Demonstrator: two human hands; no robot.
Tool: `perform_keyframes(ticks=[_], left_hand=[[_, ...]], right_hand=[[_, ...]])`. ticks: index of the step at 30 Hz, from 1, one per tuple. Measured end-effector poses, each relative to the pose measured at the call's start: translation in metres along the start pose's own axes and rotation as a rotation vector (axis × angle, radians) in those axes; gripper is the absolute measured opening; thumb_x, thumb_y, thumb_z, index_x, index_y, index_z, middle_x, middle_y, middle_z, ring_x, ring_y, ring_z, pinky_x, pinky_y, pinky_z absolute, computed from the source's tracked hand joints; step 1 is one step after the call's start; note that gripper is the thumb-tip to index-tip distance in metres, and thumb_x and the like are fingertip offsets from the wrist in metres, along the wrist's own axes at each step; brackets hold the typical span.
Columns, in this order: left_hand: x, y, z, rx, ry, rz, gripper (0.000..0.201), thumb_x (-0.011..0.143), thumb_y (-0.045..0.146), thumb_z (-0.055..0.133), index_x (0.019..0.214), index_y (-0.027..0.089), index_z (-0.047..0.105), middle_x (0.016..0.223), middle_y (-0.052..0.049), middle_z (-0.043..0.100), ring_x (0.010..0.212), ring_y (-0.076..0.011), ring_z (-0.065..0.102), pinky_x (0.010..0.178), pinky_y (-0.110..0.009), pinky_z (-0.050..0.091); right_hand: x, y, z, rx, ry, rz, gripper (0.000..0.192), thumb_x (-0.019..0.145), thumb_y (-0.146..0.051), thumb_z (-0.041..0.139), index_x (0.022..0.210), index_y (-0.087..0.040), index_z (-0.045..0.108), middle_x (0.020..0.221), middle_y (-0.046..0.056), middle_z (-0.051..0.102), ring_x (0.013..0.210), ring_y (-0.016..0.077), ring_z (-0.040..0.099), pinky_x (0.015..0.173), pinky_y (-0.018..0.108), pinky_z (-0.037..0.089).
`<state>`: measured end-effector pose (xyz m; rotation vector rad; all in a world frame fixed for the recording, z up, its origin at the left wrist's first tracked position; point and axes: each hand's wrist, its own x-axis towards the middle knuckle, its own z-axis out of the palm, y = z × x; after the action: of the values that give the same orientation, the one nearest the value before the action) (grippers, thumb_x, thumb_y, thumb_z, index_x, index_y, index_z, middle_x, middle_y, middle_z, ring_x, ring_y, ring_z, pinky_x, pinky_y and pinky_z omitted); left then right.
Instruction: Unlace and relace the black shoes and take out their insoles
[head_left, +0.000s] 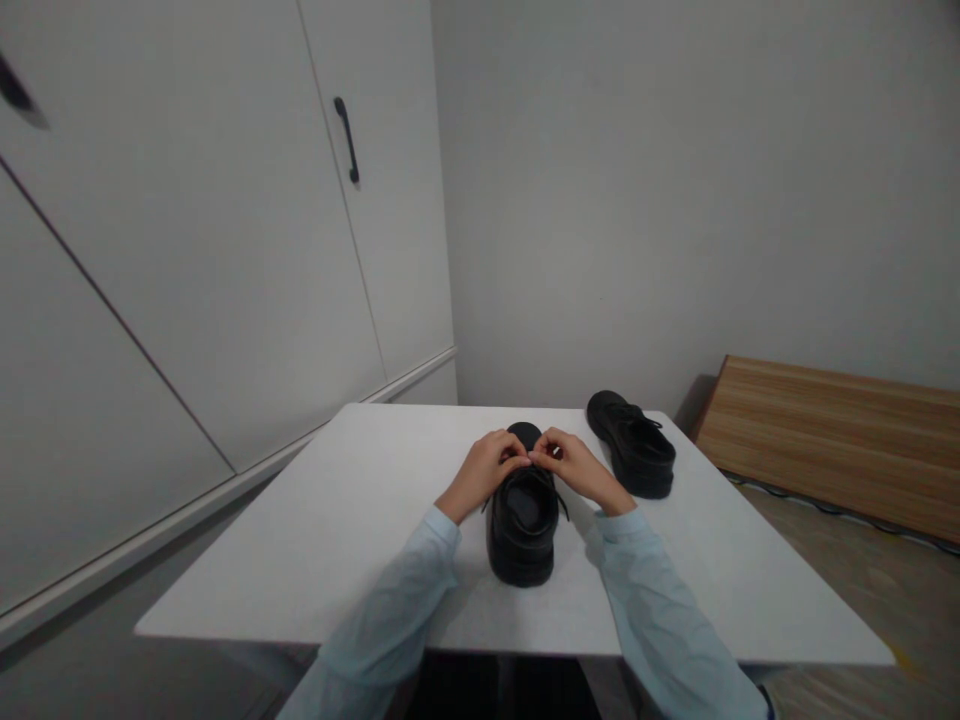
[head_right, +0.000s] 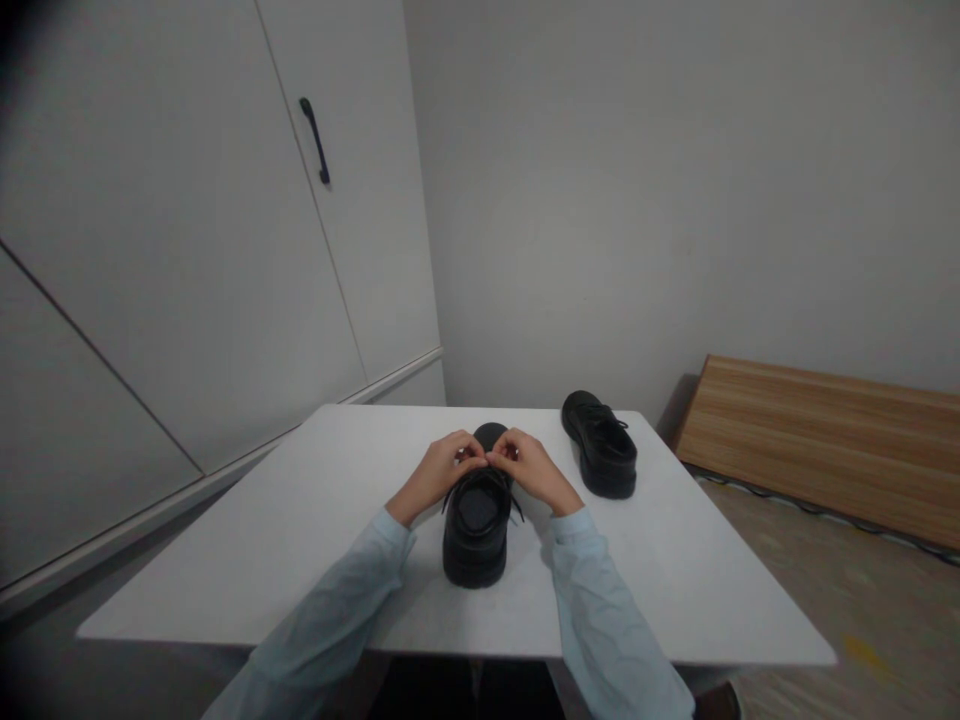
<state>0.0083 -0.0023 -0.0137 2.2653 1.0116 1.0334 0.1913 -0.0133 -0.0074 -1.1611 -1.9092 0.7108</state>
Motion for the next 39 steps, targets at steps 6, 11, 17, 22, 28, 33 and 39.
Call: perform_keyframes(ticks=[6, 11, 17, 22, 28, 33, 39], left_hand=[[0.000, 0.003, 0.000, 0.040, -0.005, -0.034, 0.006, 0.081, 0.019, 0.056, 0.075, 0.017, 0.057, 0.078, -0.002, 0.059, 0.077, -0.0159, 0.054, 0.073, -0.027, 0.043], [-0.002, 0.003, -0.005, 0.006, -0.027, -0.075, 0.006, 0.082, 0.020, 0.053, 0.077, 0.018, 0.055, 0.079, -0.001, 0.061, 0.077, -0.0156, 0.055, 0.073, -0.027, 0.042], [-0.006, 0.001, -0.011, -0.060, -0.028, -0.108, 0.009, 0.085, 0.024, 0.049, 0.080, 0.018, 0.052, 0.080, -0.001, 0.063, 0.076, -0.0141, 0.056, 0.072, -0.025, 0.043], [-0.007, -0.003, -0.015, -0.138, -0.001, -0.127, 0.014, 0.087, 0.029, 0.047, 0.078, 0.018, 0.050, 0.078, -0.002, 0.066, 0.075, -0.0142, 0.059, 0.072, -0.025, 0.044], [-0.007, -0.012, -0.019, -0.214, -0.014, -0.086, 0.011, 0.083, 0.026, 0.054, 0.089, 0.017, 0.056, 0.076, -0.001, 0.066, 0.075, -0.0148, 0.062, 0.073, -0.026, 0.046], [-0.007, -0.009, -0.024, -0.074, -0.095, -0.048, 0.021, 0.086, 0.024, 0.048, 0.096, 0.019, 0.066, 0.089, -0.005, 0.069, 0.087, -0.0179, 0.062, 0.083, -0.030, 0.045], [-0.005, 0.000, -0.018, -0.025, -0.040, -0.041, 0.020, 0.085, 0.026, 0.052, 0.089, 0.018, 0.069, 0.088, -0.005, 0.067, 0.082, -0.0163, 0.060, 0.077, -0.027, 0.045]], right_hand=[[0.000, 0.003, 0.000, 0.018, 0.004, 0.006, 0.018, 0.080, -0.033, 0.059, 0.072, -0.017, 0.058, 0.070, 0.000, 0.057, 0.067, 0.0142, 0.050, 0.063, 0.026, 0.038], [0.000, 0.005, -0.002, 0.076, -0.004, 0.028, 0.021, 0.080, -0.037, 0.059, 0.072, -0.017, 0.057, 0.070, 0.000, 0.056, 0.068, 0.0143, 0.049, 0.063, 0.026, 0.038], [0.000, 0.010, -0.006, 0.220, -0.014, 0.043, 0.025, 0.077, -0.041, 0.060, 0.069, -0.018, 0.054, 0.067, -0.001, 0.053, 0.065, 0.0133, 0.047, 0.059, 0.025, 0.038], [-0.002, 0.010, -0.013, 0.307, -0.006, 0.087, 0.030, 0.073, -0.046, 0.065, 0.069, -0.017, 0.055, 0.065, -0.001, 0.054, 0.060, 0.0116, 0.046, 0.057, 0.025, 0.037], [-0.005, 0.009, -0.018, 0.384, -0.036, 0.152, 0.033, 0.064, -0.043, 0.073, 0.070, -0.016, 0.056, 0.062, -0.001, 0.057, 0.051, 0.0085, 0.043, 0.048, 0.023, 0.033], [-0.007, 0.004, -0.019, 0.365, -0.061, 0.174, 0.026, 0.066, -0.034, 0.070, 0.081, -0.015, 0.060, 0.063, -0.002, 0.056, 0.051, 0.0079, 0.045, 0.047, 0.021, 0.033], [-0.005, 0.002, -0.011, 0.237, -0.064, 0.145, 0.020, 0.076, -0.036, 0.059, 0.079, -0.016, 0.063, 0.061, -0.002, 0.052, 0.053, 0.0103, 0.045, 0.048, 0.023, 0.033]])
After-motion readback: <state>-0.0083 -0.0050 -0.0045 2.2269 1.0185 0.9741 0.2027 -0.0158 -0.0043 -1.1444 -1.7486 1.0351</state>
